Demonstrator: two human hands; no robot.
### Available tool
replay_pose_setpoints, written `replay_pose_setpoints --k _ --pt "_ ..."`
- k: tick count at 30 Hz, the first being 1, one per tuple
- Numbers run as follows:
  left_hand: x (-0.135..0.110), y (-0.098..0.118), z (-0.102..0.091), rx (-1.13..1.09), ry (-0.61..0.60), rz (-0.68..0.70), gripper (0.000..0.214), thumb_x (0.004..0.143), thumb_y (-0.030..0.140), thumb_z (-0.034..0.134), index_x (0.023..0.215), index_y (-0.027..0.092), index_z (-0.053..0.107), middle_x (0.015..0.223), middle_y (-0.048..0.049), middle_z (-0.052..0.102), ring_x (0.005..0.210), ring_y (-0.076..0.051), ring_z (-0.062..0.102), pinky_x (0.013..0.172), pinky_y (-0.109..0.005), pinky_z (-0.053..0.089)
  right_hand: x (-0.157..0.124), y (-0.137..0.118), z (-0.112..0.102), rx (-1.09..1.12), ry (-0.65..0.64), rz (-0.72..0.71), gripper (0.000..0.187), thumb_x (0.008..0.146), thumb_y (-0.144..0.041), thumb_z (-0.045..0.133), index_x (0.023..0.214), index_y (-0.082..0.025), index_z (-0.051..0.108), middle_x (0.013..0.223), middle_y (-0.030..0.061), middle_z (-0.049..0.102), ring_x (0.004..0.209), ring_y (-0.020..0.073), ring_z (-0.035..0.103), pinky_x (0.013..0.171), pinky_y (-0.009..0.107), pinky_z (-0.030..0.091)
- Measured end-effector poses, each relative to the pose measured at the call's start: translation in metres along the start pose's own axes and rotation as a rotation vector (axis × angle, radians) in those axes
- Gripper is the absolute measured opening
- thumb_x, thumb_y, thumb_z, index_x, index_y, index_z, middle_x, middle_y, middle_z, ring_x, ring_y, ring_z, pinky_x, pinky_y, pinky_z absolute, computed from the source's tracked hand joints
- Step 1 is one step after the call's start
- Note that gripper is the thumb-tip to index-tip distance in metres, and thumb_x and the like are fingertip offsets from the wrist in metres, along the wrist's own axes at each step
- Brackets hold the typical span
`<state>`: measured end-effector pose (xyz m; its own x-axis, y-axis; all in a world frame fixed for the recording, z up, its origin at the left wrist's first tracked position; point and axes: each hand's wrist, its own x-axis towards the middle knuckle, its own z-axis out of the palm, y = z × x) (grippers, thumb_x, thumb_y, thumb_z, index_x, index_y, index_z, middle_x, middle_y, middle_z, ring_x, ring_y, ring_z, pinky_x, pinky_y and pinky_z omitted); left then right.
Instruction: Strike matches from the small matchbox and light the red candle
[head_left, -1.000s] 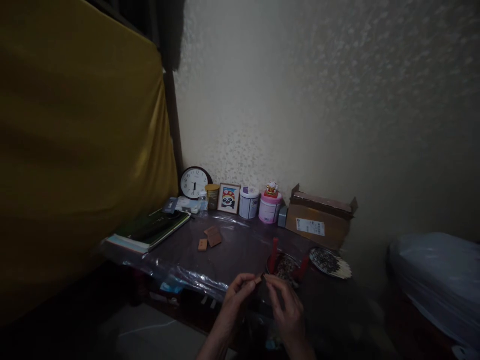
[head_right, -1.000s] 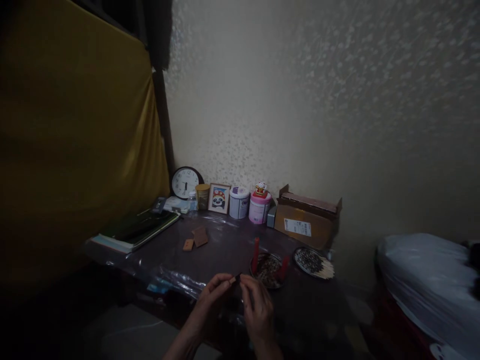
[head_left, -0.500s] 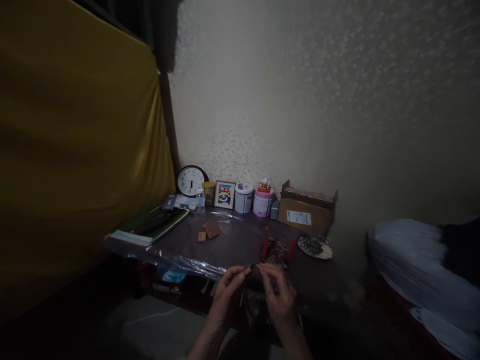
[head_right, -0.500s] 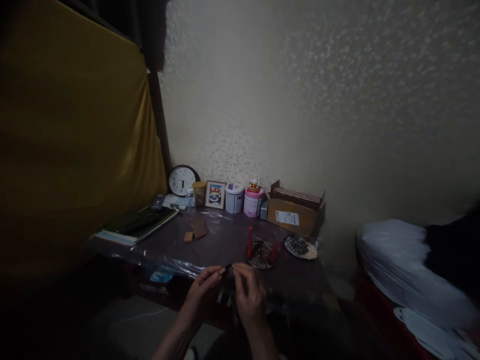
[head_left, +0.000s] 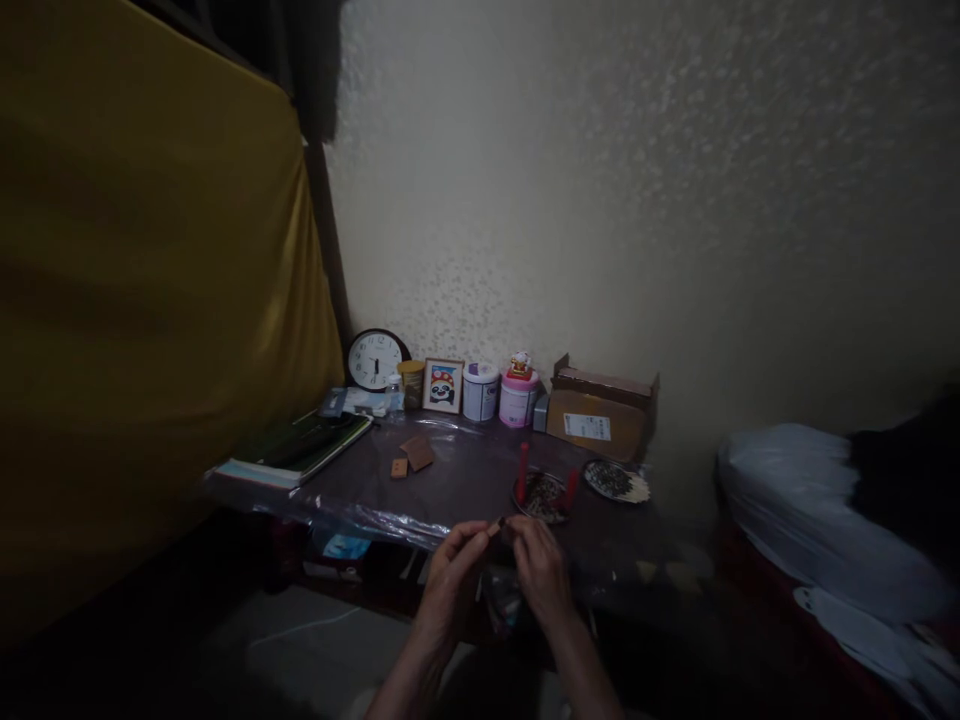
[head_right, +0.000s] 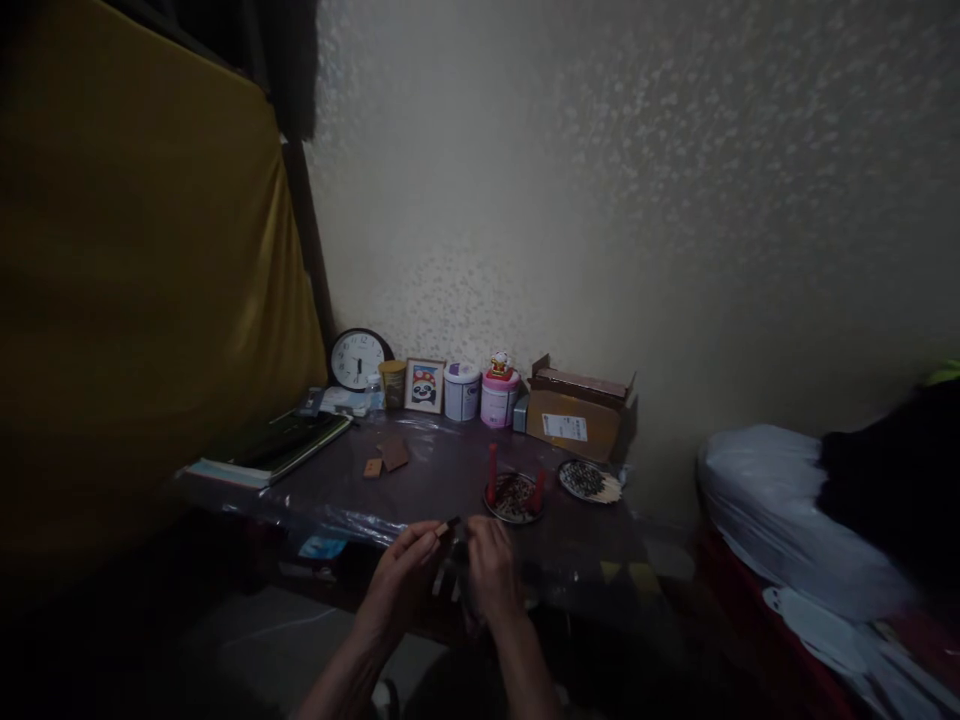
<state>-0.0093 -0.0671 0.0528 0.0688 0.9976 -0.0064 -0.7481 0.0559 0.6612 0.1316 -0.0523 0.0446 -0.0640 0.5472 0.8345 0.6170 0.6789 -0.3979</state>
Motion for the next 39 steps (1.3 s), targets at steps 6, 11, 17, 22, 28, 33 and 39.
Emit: replay_pose_setpoints --k 6,11,17,22,28,33,39 --pt "-0.004 -0.002 -0.008 0.075 0.022 0.026 0.018 0.065 0.025 0.072 0.080 0.016 0.066 0.084 -0.0048 0.070 0.082 -0.016 0.062 0.077 -0.025 0.043 -0.002 0.028 -0.006 0.056 0.251 0.369 0.018 0.080 -0.036 0.053 0.080 -0.021 0.064 0.078 0.0032 0.068 0.073 0.0184 0.063 0.068 0.030 0.050" --pt "-0.005 -0.009 -0.012 0.106 -0.004 0.027 0.017 0.069 0.026 0.069 0.083 0.016 0.065 0.090 -0.0071 0.068 0.089 -0.018 0.061 0.084 -0.029 0.041 0.000 0.018 -0.007 0.117 0.291 0.425 0.019 0.080 -0.037 0.053 0.076 -0.021 0.062 0.075 0.0021 0.065 0.073 0.0173 0.061 0.068 0.028 0.049" --pt "-0.009 -0.010 -0.026 0.130 0.021 0.020 0.018 0.069 0.026 0.069 0.083 0.016 0.064 0.090 -0.0078 0.067 0.090 -0.020 0.061 0.084 -0.033 0.042 -0.001 0.023 -0.003 0.194 0.334 0.471 0.018 0.078 -0.035 0.054 0.072 -0.020 0.062 0.075 0.0019 0.063 0.073 0.0164 0.058 0.067 0.027 0.047" --pt "-0.012 -0.013 -0.065 0.115 0.055 -0.040 0.020 0.067 0.030 0.070 0.082 0.017 0.065 0.103 -0.0088 0.068 0.091 -0.021 0.062 0.083 -0.034 0.044 -0.002 0.028 -0.006 0.243 0.363 0.570 0.020 0.074 -0.038 0.058 0.074 -0.018 0.063 0.075 0.0024 0.063 0.073 0.0176 0.057 0.067 0.028 0.046" --pt "-0.010 -0.021 -0.103 0.092 0.140 -0.045 0.029 0.064 0.030 0.072 0.089 0.019 0.065 0.098 -0.0084 0.070 0.085 -0.022 0.065 0.077 -0.034 0.048 0.003 0.032 -0.008 0.279 0.390 0.586 0.020 0.073 -0.037 0.060 0.073 -0.018 0.063 0.074 0.0021 0.063 0.074 0.0179 0.057 0.071 0.030 0.045" --pt "-0.007 -0.025 -0.112 0.044 0.166 -0.077 0.027 0.063 0.029 0.073 0.087 0.020 0.066 0.093 -0.0050 0.071 0.079 -0.019 0.066 0.073 -0.032 0.050 0.007 0.032 -0.007 0.310 0.394 0.568 0.019 0.073 -0.037 0.060 0.071 -0.018 0.062 0.071 0.0010 0.060 0.071 0.0163 0.057 0.069 0.030 0.046" --pt "-0.005 -0.027 -0.119 0.049 0.175 -0.095 0.029 0.061 0.029 0.075 0.087 0.019 0.067 0.087 -0.0056 0.071 0.075 -0.020 0.066 0.070 -0.032 0.050 0.010 0.038 -0.007 0.296 0.394 0.538 0.019 0.072 -0.036 0.062 0.072 -0.017 0.062 0.071 0.0021 0.061 0.071 0.0176 0.057 0.070 0.031 0.046"
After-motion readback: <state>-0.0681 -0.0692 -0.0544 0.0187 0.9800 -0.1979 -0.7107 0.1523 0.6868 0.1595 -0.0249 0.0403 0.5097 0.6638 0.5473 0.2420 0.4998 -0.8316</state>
